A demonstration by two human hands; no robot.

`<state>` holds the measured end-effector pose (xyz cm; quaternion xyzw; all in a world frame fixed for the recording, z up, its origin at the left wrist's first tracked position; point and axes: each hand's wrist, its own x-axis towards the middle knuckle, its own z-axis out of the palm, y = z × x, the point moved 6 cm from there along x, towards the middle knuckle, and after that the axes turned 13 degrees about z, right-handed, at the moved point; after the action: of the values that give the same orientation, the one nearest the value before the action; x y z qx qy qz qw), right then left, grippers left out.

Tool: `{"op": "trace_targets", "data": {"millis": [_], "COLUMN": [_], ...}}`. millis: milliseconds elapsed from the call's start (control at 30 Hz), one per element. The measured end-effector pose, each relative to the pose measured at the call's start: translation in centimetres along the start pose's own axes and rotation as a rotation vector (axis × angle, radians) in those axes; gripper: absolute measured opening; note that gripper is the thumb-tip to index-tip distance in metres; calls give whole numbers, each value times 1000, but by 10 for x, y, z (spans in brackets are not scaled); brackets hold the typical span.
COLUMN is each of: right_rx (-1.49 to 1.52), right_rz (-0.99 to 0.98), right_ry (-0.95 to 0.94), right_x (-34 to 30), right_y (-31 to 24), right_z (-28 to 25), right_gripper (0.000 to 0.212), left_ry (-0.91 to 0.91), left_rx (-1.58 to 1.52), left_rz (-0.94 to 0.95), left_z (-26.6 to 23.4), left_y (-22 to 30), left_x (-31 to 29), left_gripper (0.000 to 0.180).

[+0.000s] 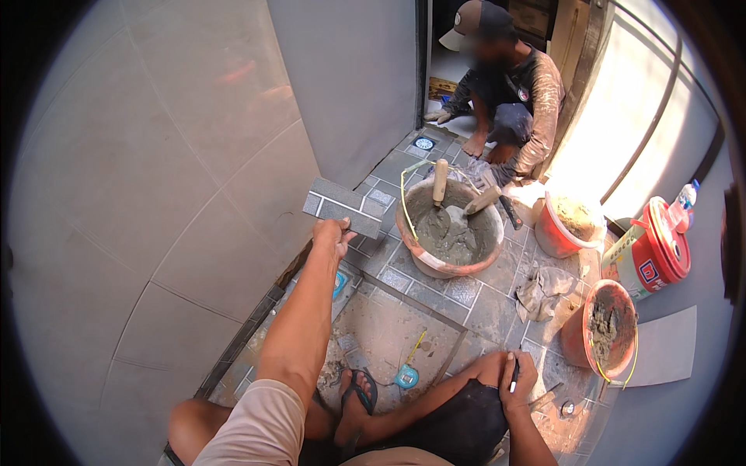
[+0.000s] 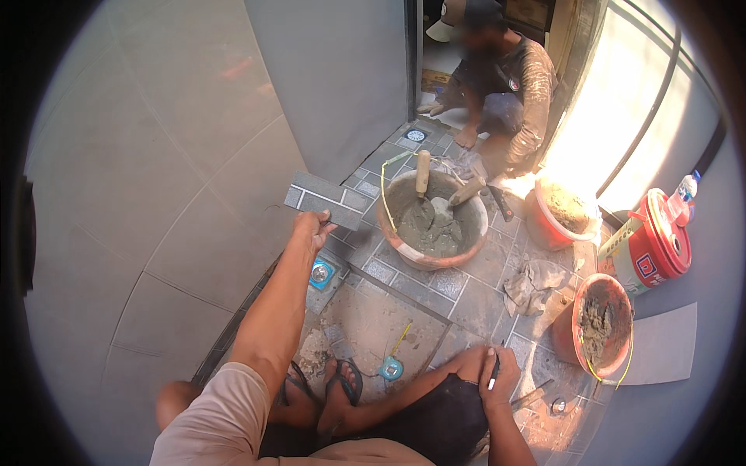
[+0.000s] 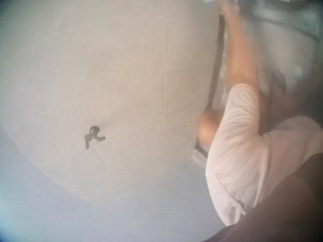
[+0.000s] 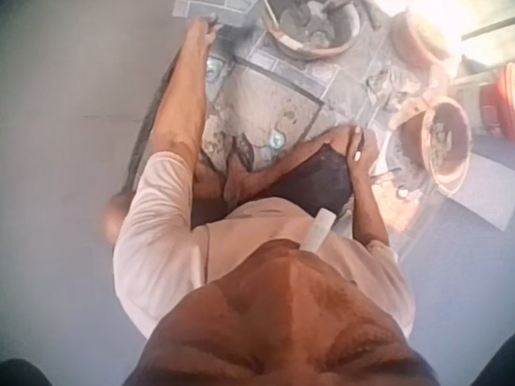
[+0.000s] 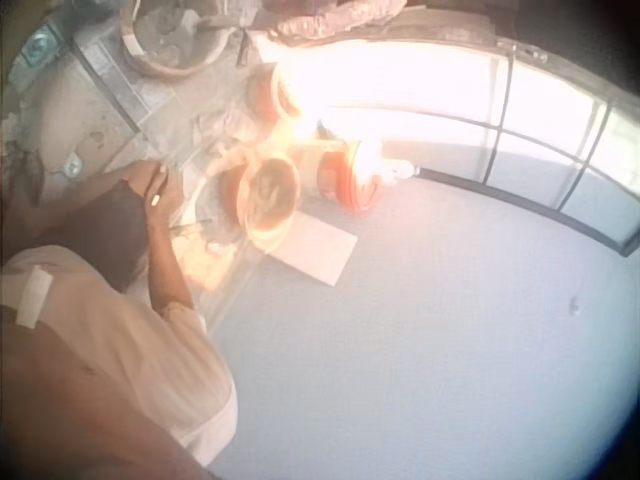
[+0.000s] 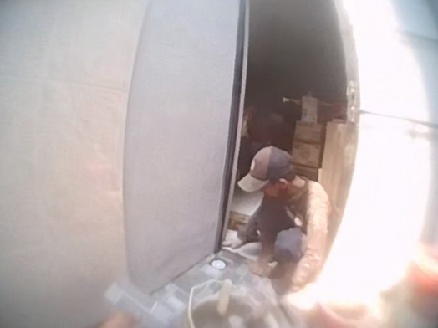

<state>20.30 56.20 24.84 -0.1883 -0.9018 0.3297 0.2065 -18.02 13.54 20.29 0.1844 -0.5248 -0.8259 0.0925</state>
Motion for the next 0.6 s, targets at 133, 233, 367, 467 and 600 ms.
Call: {"op": "trace_targets", "data": {"millis": [133, 233, 367, 467, 600], "right_rx": [-72, -112, -155, -218, -311], "right_rz": [-25, -5, 72, -17, 20], "right_ry": [-11, -22, -70, -110, -146], "right_x": [6, 11, 21, 25, 28], "right_y": [6, 13, 18, 11, 17], "right_z": [11, 19, 27, 29, 37], "right_gripper": [14, 12, 11, 10, 18], "left_ry": [-59, -77, -39, -72, -105], "left_rx": [11, 98, 97, 26, -81], "left_rz": [-56, -67, -144, -168, -214], "left_z": [28, 53, 81, 104, 143], "left_y": [-40, -68, -100, -119, -148], "left_x": [57, 88, 127, 155, 187], "left_gripper": [42, 47, 44, 42, 41]}}
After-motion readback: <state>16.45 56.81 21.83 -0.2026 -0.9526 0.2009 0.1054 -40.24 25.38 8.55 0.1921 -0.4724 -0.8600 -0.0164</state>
